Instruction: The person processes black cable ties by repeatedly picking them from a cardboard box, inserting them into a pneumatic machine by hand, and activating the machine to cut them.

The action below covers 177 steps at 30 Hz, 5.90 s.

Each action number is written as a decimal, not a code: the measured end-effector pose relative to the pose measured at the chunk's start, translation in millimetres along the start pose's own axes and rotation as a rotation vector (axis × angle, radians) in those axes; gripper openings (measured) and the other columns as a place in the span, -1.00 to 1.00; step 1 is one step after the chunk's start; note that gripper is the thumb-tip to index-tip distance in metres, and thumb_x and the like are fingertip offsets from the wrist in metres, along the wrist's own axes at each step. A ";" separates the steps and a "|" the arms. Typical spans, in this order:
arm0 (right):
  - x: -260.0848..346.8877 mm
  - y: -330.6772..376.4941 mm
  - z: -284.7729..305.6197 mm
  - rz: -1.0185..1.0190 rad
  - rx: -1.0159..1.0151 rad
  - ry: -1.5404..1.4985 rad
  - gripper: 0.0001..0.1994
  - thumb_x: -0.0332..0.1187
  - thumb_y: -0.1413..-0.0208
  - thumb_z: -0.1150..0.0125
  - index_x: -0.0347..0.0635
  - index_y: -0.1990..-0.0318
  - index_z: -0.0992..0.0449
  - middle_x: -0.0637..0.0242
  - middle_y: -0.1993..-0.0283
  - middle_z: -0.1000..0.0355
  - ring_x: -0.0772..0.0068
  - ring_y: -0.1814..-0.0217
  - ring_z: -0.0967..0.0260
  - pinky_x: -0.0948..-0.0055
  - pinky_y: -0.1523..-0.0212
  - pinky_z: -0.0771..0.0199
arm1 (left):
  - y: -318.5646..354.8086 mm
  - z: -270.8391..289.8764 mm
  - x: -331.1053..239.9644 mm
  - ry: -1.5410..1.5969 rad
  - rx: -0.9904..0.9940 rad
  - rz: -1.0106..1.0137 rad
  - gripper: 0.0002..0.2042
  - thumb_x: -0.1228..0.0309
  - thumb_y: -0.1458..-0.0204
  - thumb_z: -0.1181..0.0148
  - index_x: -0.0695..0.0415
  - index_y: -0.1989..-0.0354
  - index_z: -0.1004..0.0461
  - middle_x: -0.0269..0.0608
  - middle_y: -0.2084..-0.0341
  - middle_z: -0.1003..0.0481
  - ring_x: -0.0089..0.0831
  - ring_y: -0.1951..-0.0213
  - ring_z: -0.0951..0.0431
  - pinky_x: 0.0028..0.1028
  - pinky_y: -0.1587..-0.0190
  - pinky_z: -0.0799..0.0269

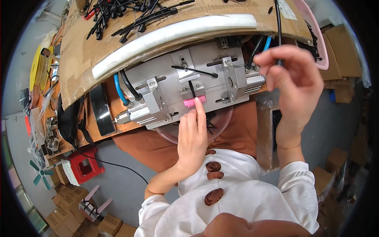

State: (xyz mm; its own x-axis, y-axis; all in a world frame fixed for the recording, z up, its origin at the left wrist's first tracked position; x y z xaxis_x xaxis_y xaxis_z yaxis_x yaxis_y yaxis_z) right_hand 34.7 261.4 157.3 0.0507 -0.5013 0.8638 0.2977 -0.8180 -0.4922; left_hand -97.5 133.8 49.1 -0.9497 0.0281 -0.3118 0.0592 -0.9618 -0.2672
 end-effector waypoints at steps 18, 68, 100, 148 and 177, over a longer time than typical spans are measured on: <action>-56.8 103.0 -87.5 0.152 0.376 0.510 -0.33 -0.53 0.19 -0.36 -0.30 -0.20 -0.32 0.34 0.63 -0.25 0.41 0.62 -0.27 0.39 0.62 -0.28 | 9.4 53.2 24.8 0.182 -0.111 0.165 -0.21 0.89 0.28 -0.16 0.15 -0.27 -0.25 -0.15 0.15 -0.32 -0.27 0.16 -0.31 -0.44 0.11 -0.34; -16.9 27.6 18.1 -0.135 -0.134 -0.200 -0.78 -0.65 0.03 -0.28 -0.34 0.19 -0.47 0.14 0.25 -0.53 0.56 0.34 -0.43 0.68 0.46 -0.36 | 0.1 -1.5 1.6 -0.001 -0.033 0.042 -0.29 0.67 0.17 -0.24 0.26 -0.27 -0.17 -0.14 0.26 -0.36 -0.20 0.20 -0.33 -0.30 0.11 -0.29; -50.8 -122.7 -23.3 0.297 0.130 1.309 -0.67 -0.32 -0.02 -0.30 -0.31 0.10 -0.45 0.29 0.40 -0.47 0.49 0.42 -0.39 0.52 0.48 -0.33 | 0.7 48.6 8.2 0.157 -0.277 0.001 -0.33 0.74 0.34 -0.32 0.27 -0.13 -0.37 -0.20 0.35 -0.43 -0.30 0.30 -0.36 -0.39 0.24 -0.33; -22.0 68.8 -18.3 -0.117 0.144 0.453 -0.56 -0.55 0.05 -0.31 -0.24 -0.06 -0.47 0.21 0.38 -0.49 0.45 0.48 -0.43 0.54 0.49 -0.41 | -1.7 1.2 1.3 -0.023 0.005 0.071 -0.33 0.60 0.14 -0.25 0.24 -0.25 -0.20 -0.17 0.29 -0.36 -0.22 0.23 -0.34 -0.31 0.16 -0.29; -71.5 90.3 -71.9 0.217 0.162 0.762 -0.69 -0.63 0.22 -0.19 -0.39 0.20 -0.46 0.16 0.32 -0.36 0.19 0.33 -0.36 0.33 0.37 -0.42 | -109.0 114.7 57.7 0.064 -0.427 -0.113 -0.70 0.63 0.06 -0.17 0.13 0.11 -0.51 -0.15 0.30 -0.43 -0.20 0.26 -0.38 -0.34 0.12 -0.29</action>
State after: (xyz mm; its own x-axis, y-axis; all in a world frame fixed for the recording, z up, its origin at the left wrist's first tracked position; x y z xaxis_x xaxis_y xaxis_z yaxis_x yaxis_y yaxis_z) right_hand -10.5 203.1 43.3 -0.5227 -0.7468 0.4113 0.4935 -0.6584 -0.5682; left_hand -194.0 209.0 164.9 -0.9373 0.1567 -0.3114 0.0906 -0.7532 -0.6515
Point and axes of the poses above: each hand's wrist, its own y-axis away from the middle knuckle, its own z-axis out of the back of the hand, x = y × z, the point moved 6 cm from there along -y, towards the middle knuckle
